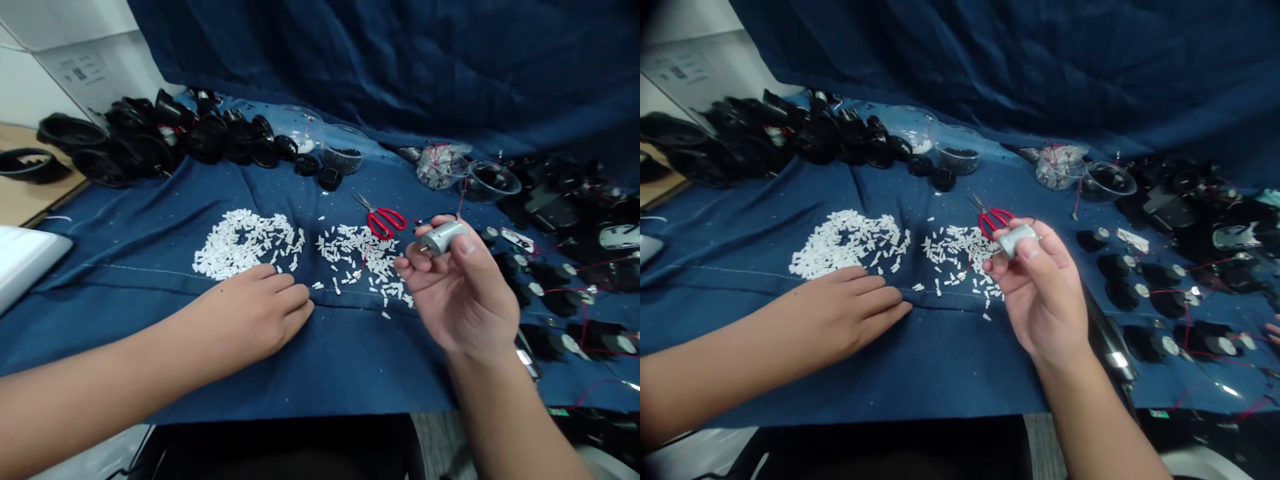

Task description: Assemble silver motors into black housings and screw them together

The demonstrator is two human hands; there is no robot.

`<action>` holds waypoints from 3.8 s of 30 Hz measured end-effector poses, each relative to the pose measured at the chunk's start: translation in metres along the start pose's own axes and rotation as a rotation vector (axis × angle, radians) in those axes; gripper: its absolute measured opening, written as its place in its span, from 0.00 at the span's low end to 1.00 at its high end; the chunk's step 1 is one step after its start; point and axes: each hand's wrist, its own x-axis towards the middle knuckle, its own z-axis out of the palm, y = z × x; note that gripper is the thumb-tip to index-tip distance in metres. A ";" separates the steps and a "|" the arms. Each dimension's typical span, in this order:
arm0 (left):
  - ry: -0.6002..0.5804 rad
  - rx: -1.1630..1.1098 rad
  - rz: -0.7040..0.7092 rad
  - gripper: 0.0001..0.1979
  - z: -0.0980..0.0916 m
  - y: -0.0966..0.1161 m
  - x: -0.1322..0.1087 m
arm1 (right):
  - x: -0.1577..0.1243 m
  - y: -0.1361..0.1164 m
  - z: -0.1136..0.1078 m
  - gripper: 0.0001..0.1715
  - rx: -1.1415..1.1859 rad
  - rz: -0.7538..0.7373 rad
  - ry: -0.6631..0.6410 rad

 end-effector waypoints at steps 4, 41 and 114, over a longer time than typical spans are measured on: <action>-0.015 0.050 0.032 0.14 0.000 0.000 0.001 | 0.004 -0.002 -0.004 0.09 0.017 -0.015 0.000; -0.236 -0.167 -0.304 0.25 -0.015 0.029 0.006 | 0.008 0.001 -0.004 0.11 0.022 0.001 0.038; -0.108 -0.112 0.068 0.07 0.013 -0.074 0.148 | 0.016 0.007 -0.006 0.16 0.092 -0.031 0.065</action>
